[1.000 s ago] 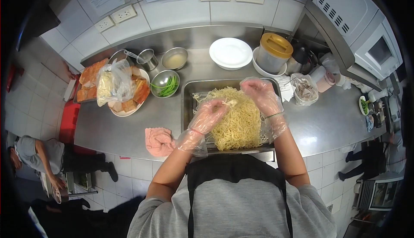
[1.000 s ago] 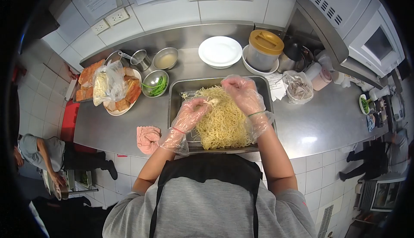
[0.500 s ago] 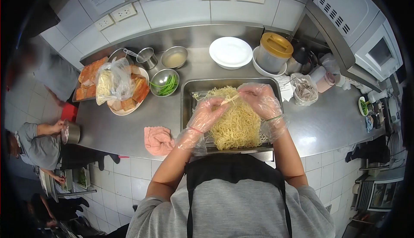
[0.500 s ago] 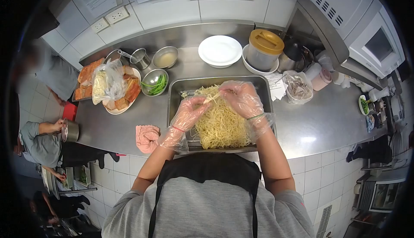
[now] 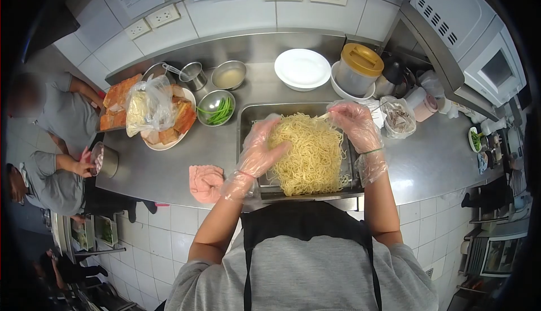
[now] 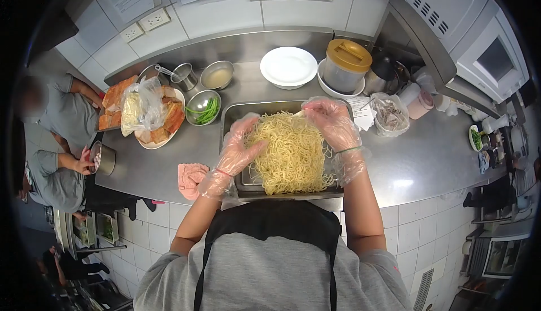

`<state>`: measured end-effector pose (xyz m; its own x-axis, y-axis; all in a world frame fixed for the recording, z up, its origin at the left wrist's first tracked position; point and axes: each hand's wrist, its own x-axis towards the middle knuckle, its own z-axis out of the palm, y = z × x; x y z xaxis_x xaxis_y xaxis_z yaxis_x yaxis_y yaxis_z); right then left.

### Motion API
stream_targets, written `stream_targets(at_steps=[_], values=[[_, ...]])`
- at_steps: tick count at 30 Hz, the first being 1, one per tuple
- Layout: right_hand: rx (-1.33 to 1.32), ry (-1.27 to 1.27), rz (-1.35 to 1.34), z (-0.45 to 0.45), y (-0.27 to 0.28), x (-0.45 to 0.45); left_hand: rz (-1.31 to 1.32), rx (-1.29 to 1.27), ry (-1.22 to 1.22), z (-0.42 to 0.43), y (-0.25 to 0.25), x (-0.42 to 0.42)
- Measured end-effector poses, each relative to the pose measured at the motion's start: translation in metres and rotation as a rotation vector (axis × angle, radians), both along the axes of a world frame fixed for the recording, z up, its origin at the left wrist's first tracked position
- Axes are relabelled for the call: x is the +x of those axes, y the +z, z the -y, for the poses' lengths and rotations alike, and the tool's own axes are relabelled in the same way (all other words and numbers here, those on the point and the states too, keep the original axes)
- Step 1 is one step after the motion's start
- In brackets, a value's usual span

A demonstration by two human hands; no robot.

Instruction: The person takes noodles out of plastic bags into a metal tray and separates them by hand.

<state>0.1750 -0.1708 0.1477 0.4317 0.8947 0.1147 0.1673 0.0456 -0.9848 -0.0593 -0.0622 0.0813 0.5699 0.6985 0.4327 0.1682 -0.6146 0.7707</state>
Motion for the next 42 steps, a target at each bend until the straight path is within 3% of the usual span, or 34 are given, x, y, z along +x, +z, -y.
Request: stream_targets(at_steps=[5, 10, 13, 17, 20, 25, 28, 31, 34, 38, 40, 42], values=[[0.032, 0.115, 0.009, -0.007, 0.001, -0.016, 0.002, 0.088, -0.178, 0.005, 0.056, 0.027], [0.069, 0.132, -0.053, -0.01, 0.001, -0.028, -0.079, -0.059, -0.186, 0.0, 0.052, 0.043], [0.114, 0.161, 0.043, -0.014, -0.006, -0.036, -0.038, -0.059, -0.183, 0.002, 0.048, 0.045], [0.047, 0.169, -0.071, -0.017, -0.008, -0.032, 0.018, -0.006, -0.167, -0.004, 0.036, 0.041], [0.01, 0.146, 0.003, -0.017, -0.01, -0.029, 0.082, -0.368, -0.244, -0.007, 0.028, 0.039], [0.055, 0.067, 0.148, -0.024, -0.03, -0.02, -0.019, -0.395, -0.187, -0.006, 0.035, 0.032], [0.013, 0.042, -0.028, -0.02, -0.026, -0.011, -0.003, -0.49, -0.157, -0.015, 0.041, 0.022], [-0.007, -0.046, 0.114, -0.017, -0.026, 0.003, 0.091, -0.604, -0.097, -0.024, 0.03, 0.007], [-0.039, -0.047, -0.02, -0.012, -0.031, 0.014, 0.125, -0.59, -0.028, -0.035, 0.029, -0.015], [-0.097, 0.144, 0.594, -0.013, -0.016, -0.011, 0.162, -0.56, 0.11, -0.05, 0.038, -0.054], [0.118, 0.272, 0.944, -0.022, -0.048, -0.035, 0.186, -0.498, 0.189, -0.064, 0.03, -0.081], [-0.02, 0.112, 1.318, -0.014, -0.061, -0.083, 0.217, -0.433, 0.26, -0.084, 0.007, -0.111]])
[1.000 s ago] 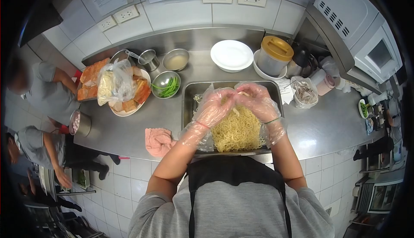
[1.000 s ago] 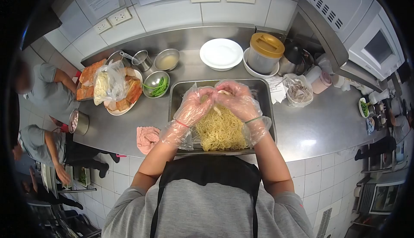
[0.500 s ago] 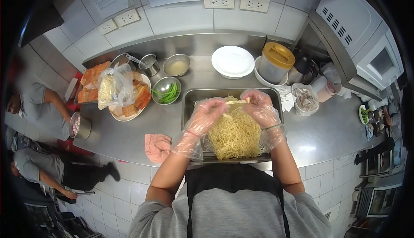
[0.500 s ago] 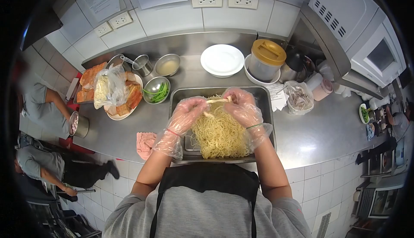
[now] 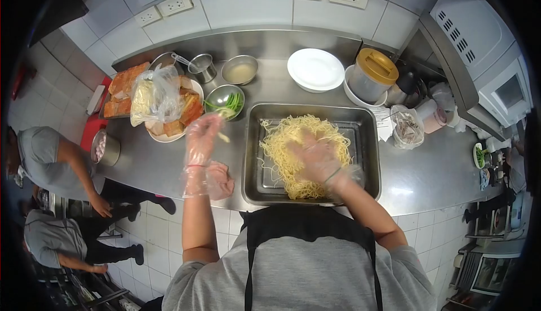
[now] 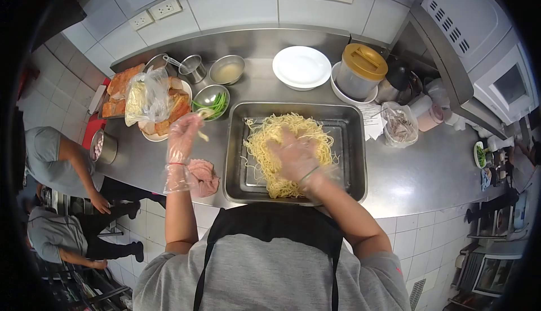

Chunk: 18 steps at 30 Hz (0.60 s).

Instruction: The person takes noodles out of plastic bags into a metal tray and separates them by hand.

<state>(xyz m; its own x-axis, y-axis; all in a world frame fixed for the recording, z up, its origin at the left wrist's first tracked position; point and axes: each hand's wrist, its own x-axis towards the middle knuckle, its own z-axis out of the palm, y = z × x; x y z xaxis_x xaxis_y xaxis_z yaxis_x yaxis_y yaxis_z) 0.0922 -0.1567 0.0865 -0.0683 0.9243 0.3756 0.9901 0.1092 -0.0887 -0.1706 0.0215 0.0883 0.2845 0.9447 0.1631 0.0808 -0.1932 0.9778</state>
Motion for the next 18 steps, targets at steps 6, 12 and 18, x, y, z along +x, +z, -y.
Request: stream_targets(at_steps=[6, 12, 18], values=[[-0.077, 0.023, -0.447, -0.026, -0.02, 0.058, -0.67, 0.384, 0.219, -0.004, -0.014, -0.05], [-0.064, -0.206, -0.703, 0.001, 0.054, 0.074, -0.673, 0.431, -0.042, 0.078, 0.031, 0.016], [-0.071, -0.096, -0.37, 0.019, 0.05, 0.072, -0.729, 0.343, -0.647, 0.13, -0.016, 0.09]])
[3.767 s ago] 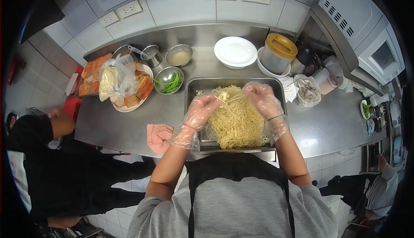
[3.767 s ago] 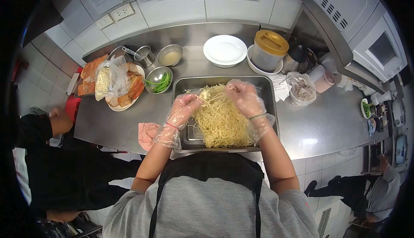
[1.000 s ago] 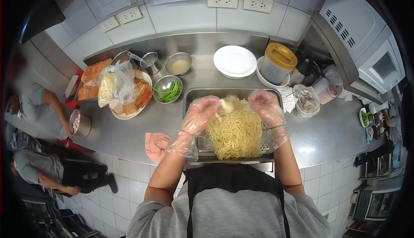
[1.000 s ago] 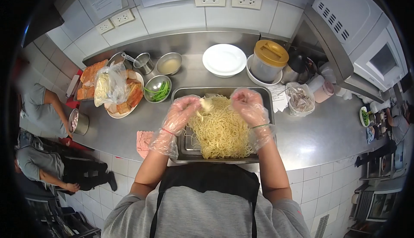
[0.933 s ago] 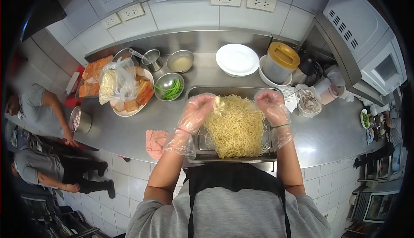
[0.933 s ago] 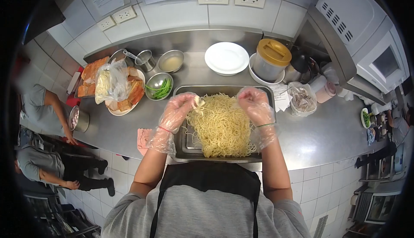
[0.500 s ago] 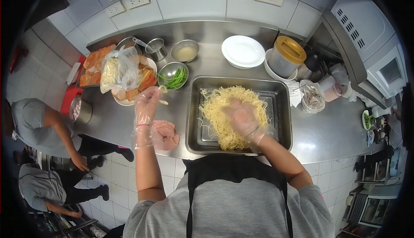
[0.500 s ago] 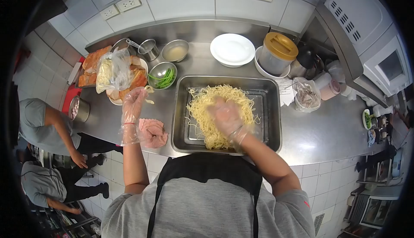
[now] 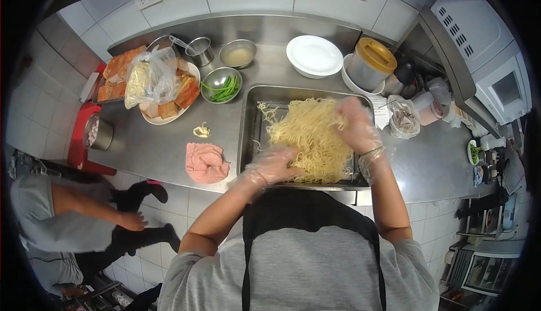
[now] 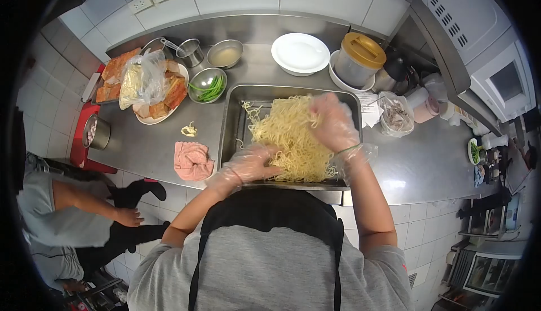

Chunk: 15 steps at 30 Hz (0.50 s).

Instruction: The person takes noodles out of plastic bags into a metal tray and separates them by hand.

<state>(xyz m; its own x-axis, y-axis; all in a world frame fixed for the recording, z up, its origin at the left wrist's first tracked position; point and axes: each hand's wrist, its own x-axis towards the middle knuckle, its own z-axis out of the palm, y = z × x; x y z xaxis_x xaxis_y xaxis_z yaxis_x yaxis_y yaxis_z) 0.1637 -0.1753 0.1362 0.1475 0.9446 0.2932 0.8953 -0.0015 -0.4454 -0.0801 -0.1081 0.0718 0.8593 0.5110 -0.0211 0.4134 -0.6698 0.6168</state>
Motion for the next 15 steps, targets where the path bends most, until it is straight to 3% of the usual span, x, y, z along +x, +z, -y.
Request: stream_targets(at_steps=[2, 5, 6, 10, 14, 15], values=[[-0.022, 0.07, 0.223, 0.015, -0.015, -0.01, -0.115, -0.097, -0.032, -0.003, -0.009, 0.009], [0.055, 0.102, 0.431, 0.036, -0.052, -0.034, 0.109, -0.149, 0.031, -0.018, -0.006, 0.013], [0.003, 0.039, 0.397, 0.041, -0.057, -0.043, 0.202, -0.194, 0.055, -0.022, -0.004, 0.014], [-0.151, -0.026, -0.011, 0.033, -0.058, -0.035, 0.518, 0.171, 0.101, -0.024, 0.006, 0.024], [0.086, 0.044, -0.339, 0.014, -0.04, -0.006, 0.431, -0.45, 0.223, -0.026, 0.052, 0.029], [0.113, 0.08, -0.352, 0.014, -0.011, -0.01, 0.503, -0.355, 0.251, -0.025, 0.062, 0.028]])
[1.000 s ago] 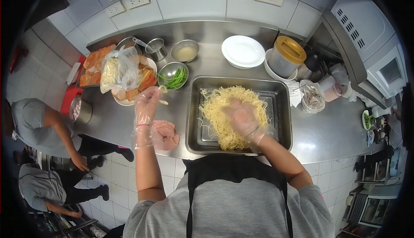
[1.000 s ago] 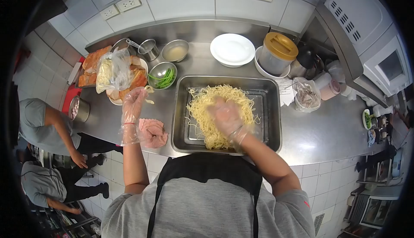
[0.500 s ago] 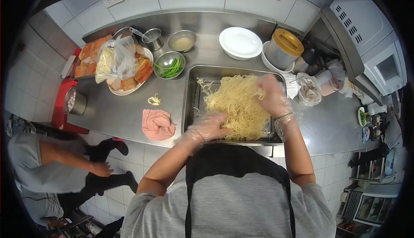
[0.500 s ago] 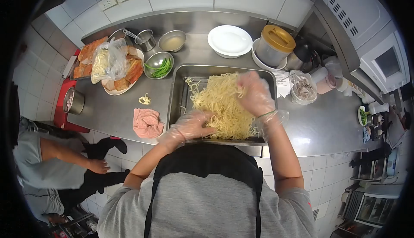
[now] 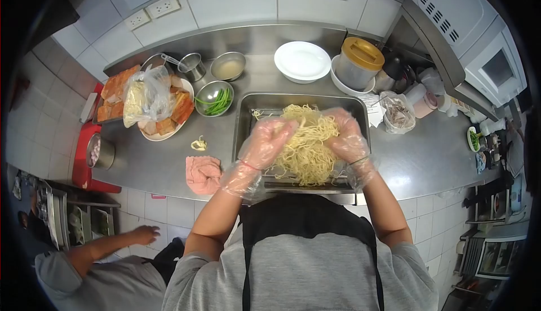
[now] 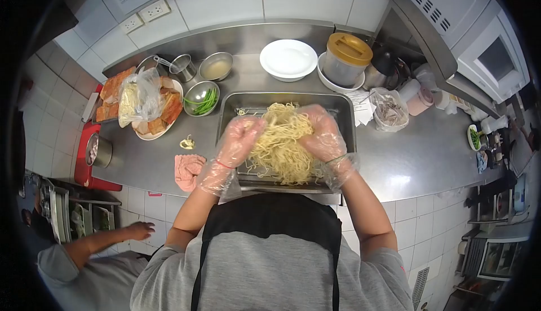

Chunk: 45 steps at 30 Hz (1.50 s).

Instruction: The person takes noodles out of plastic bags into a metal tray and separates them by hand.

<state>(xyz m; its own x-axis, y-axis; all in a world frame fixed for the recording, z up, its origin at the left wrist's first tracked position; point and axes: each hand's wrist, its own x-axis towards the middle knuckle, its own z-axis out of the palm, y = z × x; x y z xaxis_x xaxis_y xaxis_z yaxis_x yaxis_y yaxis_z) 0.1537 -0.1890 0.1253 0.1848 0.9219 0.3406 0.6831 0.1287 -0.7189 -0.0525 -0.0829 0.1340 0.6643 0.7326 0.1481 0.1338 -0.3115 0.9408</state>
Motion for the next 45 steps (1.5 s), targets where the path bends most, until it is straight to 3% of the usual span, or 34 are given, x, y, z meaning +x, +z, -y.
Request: stream_targets(at_steps=[3, 4, 7, 8, 9, 11, 13, 14, 15, 16, 19, 20, 22, 23, 25, 31, 35, 38, 41, 44, 45], values=[[0.123, 0.069, 0.002, -0.003, 0.055, -0.011, 0.294, 0.078, 0.221, -0.003, 0.002, -0.002], [0.171, 0.087, 0.009, -0.005, 0.06, -0.012, 0.272, -0.058, 0.091, -0.011, 0.008, -0.008], [-0.208, 0.011, 0.344, -0.019, 0.039, -0.001, 0.15, -0.44, -0.146, -0.027, 0.017, -0.015], [-0.27, 0.055, 0.427, -0.019, 0.017, 0.007, 0.141, -0.359, -0.234, -0.031, 0.007, -0.018], [-0.478, 0.007, 0.562, -0.014, 0.012, -0.002, 0.163, -0.482, -0.312, -0.025, 0.013, -0.016], [-0.361, 0.121, 0.628, -0.005, -0.004, -0.014, 0.036, -0.386, -0.282, -0.034, -0.024, -0.017], [-0.392, 0.248, 0.605, -0.003, -0.009, -0.033, 0.144, -0.423, -0.358, -0.03, -0.02, -0.012], [-0.398, 0.276, 0.738, -0.001, -0.013, -0.044, 0.074, -0.343, -0.363, -0.044, -0.05, -0.011], [-0.236, 0.116, 0.995, -0.001, -0.054, -0.044, 0.146, -0.382, -0.414, -0.047, -0.052, -0.005], [-0.315, 0.091, 0.944, -0.004, -0.067, -0.048, 0.171, -0.538, -0.399, -0.047, -0.048, -0.001], [-0.61, 0.09, 0.572, -0.022, -0.071, -0.046, 0.068, -0.438, -0.381, -0.077, -0.097, 0.007], [-0.513, 0.138, 0.536, -0.023, -0.064, -0.035, 0.023, -0.361, -0.367, -0.082, -0.096, 0.01], [-0.124, 0.044, 0.475, -0.025, -0.087, -0.015, -0.225, -0.311, -0.112, -0.064, -0.053, 0.021], [-0.15, -0.013, 0.356, -0.023, -0.088, -0.008, -0.188, -0.473, -0.181, -0.09, -0.087, 0.018], [-0.175, -0.023, 0.134, -0.029, -0.083, 0.001, -0.038, -0.418, -0.013, -0.074, -0.106, 0.031], [0.044, 0.044, 0.102, -0.038, -0.106, 0.026, -0.088, -0.458, -0.002, -0.057, -0.089, 0.077], [-0.011, 0.056, 0.088, -0.047, -0.107, 0.024, -0.111, -0.45, 0.021, -0.055, -0.085, 0.097], [0.38, 0.03, 0.054, -0.06, -0.14, 0.021, -0.135, -0.453, 0.01, -0.052, -0.08, 0.114], [0.138, 0.038, 0.006, -0.058, -0.124, 0.02, -0.162, -0.451, -0.006, -0.05, -0.08, 0.128], [0.058, 0.011, -0.06, -0.051, -0.109, 0.019, -0.183, -0.453, -0.024, -0.052, -0.079, 0.132], [0.178, 0.0, 0.021, -0.067, -0.138, 0.017, -0.187, -0.449, -0.028, -0.053, -0.078, 0.132]])
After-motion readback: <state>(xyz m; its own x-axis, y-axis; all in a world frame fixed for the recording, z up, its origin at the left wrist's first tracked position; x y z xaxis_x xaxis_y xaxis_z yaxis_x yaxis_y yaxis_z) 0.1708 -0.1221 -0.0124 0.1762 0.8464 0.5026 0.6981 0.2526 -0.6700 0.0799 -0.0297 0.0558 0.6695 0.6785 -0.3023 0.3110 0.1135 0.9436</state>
